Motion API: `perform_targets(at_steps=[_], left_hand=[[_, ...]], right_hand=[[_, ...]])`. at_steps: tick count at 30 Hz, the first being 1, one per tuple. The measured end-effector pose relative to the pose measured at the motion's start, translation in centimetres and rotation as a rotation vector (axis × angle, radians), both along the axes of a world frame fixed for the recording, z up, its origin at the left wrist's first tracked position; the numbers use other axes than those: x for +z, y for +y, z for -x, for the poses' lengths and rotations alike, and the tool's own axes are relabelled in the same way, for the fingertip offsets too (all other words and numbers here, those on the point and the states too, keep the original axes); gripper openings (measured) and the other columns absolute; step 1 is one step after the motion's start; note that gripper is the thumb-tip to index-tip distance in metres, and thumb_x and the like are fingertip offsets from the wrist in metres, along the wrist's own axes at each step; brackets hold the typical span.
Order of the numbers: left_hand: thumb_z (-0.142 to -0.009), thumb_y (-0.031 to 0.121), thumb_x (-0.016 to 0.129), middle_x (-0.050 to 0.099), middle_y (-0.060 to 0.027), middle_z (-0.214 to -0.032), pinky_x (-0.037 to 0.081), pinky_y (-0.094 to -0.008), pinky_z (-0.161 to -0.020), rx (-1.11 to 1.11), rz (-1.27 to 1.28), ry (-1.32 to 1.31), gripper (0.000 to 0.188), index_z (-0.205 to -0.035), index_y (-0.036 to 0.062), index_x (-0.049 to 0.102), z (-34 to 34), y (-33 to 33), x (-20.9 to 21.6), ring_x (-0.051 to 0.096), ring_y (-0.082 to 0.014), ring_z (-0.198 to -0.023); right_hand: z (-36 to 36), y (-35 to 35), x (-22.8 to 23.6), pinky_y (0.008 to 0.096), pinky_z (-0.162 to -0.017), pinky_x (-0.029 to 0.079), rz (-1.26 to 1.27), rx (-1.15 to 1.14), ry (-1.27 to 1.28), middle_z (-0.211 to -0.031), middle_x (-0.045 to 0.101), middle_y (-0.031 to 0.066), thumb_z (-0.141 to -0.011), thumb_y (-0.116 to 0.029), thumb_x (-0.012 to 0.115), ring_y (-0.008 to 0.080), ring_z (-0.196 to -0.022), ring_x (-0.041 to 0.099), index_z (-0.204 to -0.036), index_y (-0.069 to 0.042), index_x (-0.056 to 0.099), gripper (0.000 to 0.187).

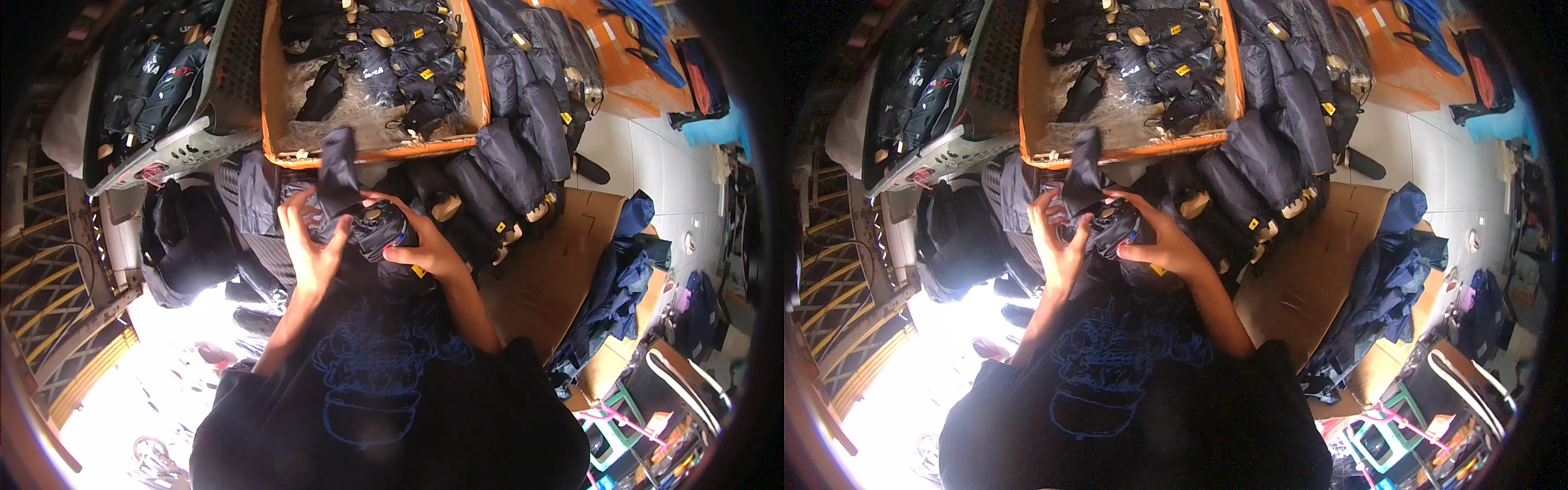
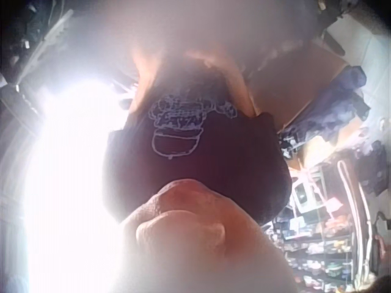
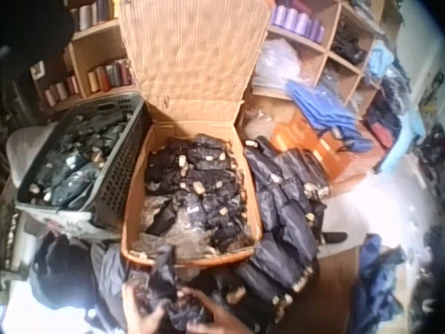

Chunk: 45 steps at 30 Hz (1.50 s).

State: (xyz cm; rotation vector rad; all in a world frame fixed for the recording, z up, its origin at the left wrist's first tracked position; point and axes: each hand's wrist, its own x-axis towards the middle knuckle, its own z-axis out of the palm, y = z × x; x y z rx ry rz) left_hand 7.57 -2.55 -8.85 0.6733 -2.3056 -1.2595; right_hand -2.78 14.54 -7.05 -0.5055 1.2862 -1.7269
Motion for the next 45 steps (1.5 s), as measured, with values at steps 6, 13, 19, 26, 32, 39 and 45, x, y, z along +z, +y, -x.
perform_targets(at_steps=[6,13,19,26,32,39,45], left_hand=[[-0.072,-0.003,0.066,0.057,-0.0070,-0.081,0.046,-0.0290,-0.075,0.036,0.033,0.090,0.033,-0.104,0.0013,0.057,0.7,-0.2,0.2,0.056,-0.0159,-0.075],[-0.068,-0.003,0.068,0.058,-0.0064,-0.077,0.046,-0.0267,-0.067,0.065,-0.035,0.033,0.030,-0.096,0.0026,0.061,2.1,-0.6,1.1,0.056,-0.0136,-0.069],[-0.068,-0.001,0.069,0.053,-0.0056,-0.059,0.044,-0.0291,-0.054,-0.044,0.015,-0.054,0.026,-0.094,0.0052,0.066,5.0,-0.6,2.8,0.054,-0.0147,-0.054],[-0.070,0.000,0.070,0.050,-0.0059,-0.057,0.043,-0.0302,-0.052,-0.138,-0.017,-0.076,0.028,-0.097,0.0071,0.067,5.2,-0.1,2.7,0.052,-0.0158,-0.051],[-0.071,-0.001,0.070,0.049,-0.0060,-0.058,0.044,-0.0314,-0.056,-0.207,0.039,-0.055,0.032,-0.101,0.0080,0.066,4.1,-0.4,2.5,0.053,-0.0202,-0.052],[-0.077,0.001,0.068,0.058,-0.0071,-0.063,0.047,-0.0314,-0.059,-0.229,-0.065,-0.030,0.026,-0.102,0.0066,0.066,2.5,0.2,2.1,0.057,-0.0199,-0.055],[-0.081,0.003,0.068,0.061,-0.0068,-0.064,0.047,-0.0292,-0.059,-0.132,-0.101,-0.010,0.023,-0.103,0.0049,0.066,2.0,1.3,2.6,0.058,-0.0164,-0.056]], right_hand=[[0.1,0.0,-0.3,0.0317,-0.104,0.033,-0.005,0.002,0.018,-0.131,0.051,0.0097,-0.072,-0.014,0.071,0.0178,-0.121,0.047,-0.140,-0.004,0.042,0.074],[0.2,0.2,0.9,0.0329,-0.103,0.035,-0.187,-0.077,0.318,-0.131,0.050,0.0115,-0.072,-0.020,0.072,0.0201,-0.121,0.048,-0.133,0.001,0.047,0.070],[0.3,1.3,3.5,0.0312,-0.089,0.047,-0.119,0.207,0.188,-0.114,0.059,0.0097,-0.073,-0.023,0.071,0.0191,-0.098,0.059,-0.134,0.000,0.047,0.069],[-1.3,0.9,0.9,0.0337,-0.065,0.057,0.034,-0.165,-0.563,-0.105,0.060,0.0132,-0.079,-0.022,0.066,0.0236,-0.074,0.067,-0.139,-0.002,0.037,0.070],[-2.3,0.4,-0.5,0.0328,-0.066,0.058,-0.082,-0.258,-0.390,-0.096,0.063,0.0127,-0.084,-0.019,0.063,0.0235,-0.074,0.068,-0.126,0.000,0.045,0.050],[-2.1,0.6,-1.5,0.0319,-0.068,0.057,-0.110,-0.293,-0.340,-0.098,0.064,0.0129,-0.085,-0.014,0.062,0.0221,-0.077,0.067,-0.121,0.001,0.050,0.040],[-2.3,0.3,-0.6,0.0289,-0.096,0.040,-0.183,-0.296,-0.199,-0.117,0.057,0.0074,-0.081,-0.013,0.068,0.0140,-0.109,0.053,-0.133,0.001,0.045,0.058]])
